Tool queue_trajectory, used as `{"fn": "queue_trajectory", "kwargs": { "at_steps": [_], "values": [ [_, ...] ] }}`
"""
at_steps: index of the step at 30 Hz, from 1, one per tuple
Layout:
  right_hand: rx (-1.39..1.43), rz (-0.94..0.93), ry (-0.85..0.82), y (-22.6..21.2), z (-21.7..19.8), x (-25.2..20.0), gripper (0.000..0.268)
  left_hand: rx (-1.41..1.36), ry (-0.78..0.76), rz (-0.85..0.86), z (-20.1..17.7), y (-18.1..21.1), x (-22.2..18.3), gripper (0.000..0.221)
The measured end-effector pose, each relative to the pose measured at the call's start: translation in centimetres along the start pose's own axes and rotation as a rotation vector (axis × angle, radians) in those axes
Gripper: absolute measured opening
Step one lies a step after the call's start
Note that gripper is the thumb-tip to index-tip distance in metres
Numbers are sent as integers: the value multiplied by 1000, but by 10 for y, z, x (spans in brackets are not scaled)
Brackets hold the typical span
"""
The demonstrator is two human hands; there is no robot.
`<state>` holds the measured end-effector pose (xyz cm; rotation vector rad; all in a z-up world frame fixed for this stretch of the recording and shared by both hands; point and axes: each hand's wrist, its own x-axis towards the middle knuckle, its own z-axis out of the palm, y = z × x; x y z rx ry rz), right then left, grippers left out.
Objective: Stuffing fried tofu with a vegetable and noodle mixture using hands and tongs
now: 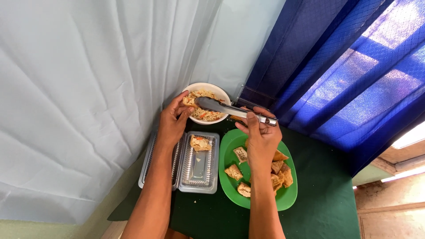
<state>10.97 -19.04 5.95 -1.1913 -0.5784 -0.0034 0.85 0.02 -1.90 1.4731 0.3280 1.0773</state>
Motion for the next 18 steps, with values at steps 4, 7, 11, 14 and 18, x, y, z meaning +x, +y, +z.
{"fn": "queue_trajectory", "kwargs": {
  "at_steps": [4, 7, 11, 14, 18],
  "values": [
    [0, -14, -8, 2, -1, -1, 31, -19, -2, -6, 0, 0, 0, 51],
    [-12, -35, 5, -4, 1, -3, 31, -26, -3, -8, 0, -1, 0, 50],
    [-90, -74, -5, -17, 6, -7, 29, -22, -1, 4, -1, -5, 1, 48],
    [-127, -120, 48, -14, 2, -3, 30, -9, 23, 23, 0, 2, 1, 46],
    [-264, -192, 42, -5, 0, 2, 30, 10, 66, 47, 2, 7, 1, 44]
  ]
}}
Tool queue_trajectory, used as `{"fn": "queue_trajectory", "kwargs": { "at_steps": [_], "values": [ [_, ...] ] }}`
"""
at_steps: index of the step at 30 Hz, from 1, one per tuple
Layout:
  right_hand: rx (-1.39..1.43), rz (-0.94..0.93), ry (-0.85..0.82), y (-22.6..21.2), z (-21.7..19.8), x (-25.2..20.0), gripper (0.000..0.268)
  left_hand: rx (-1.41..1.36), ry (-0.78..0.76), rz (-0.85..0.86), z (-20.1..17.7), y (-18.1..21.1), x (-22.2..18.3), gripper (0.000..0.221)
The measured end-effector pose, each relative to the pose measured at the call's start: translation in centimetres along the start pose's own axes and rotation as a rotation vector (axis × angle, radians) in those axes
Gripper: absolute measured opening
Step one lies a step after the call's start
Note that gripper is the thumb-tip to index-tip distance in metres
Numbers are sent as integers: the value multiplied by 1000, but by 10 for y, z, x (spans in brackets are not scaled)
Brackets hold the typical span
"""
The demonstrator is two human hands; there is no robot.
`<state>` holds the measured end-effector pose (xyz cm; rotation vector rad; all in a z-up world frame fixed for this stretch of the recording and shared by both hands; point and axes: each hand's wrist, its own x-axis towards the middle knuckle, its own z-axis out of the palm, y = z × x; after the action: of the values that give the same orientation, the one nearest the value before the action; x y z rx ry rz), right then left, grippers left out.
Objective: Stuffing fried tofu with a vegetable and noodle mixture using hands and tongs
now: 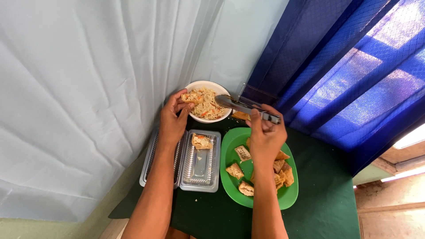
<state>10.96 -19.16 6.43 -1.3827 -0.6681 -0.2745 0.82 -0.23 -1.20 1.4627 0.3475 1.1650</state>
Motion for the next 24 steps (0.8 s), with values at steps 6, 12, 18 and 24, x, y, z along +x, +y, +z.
{"fn": "queue_trajectory", "kwargs": {
  "at_steps": [6, 12, 18, 24],
  "values": [
    [-265, -88, -75, -1, 22, -8, 24, 14, 10, 13, 0, 0, 0, 44],
    [-97, -37, -1, -5, 21, -7, 23, 32, 26, -9, 0, 3, 0, 40],
    [-14, -11, 73, 4, 8, -3, 26, 55, 38, -44, -1, -1, -1, 39],
    [-68, 42, 34, 28, 13, -4, 28, 52, 31, -50, -1, 7, -2, 39]
  ]
}}
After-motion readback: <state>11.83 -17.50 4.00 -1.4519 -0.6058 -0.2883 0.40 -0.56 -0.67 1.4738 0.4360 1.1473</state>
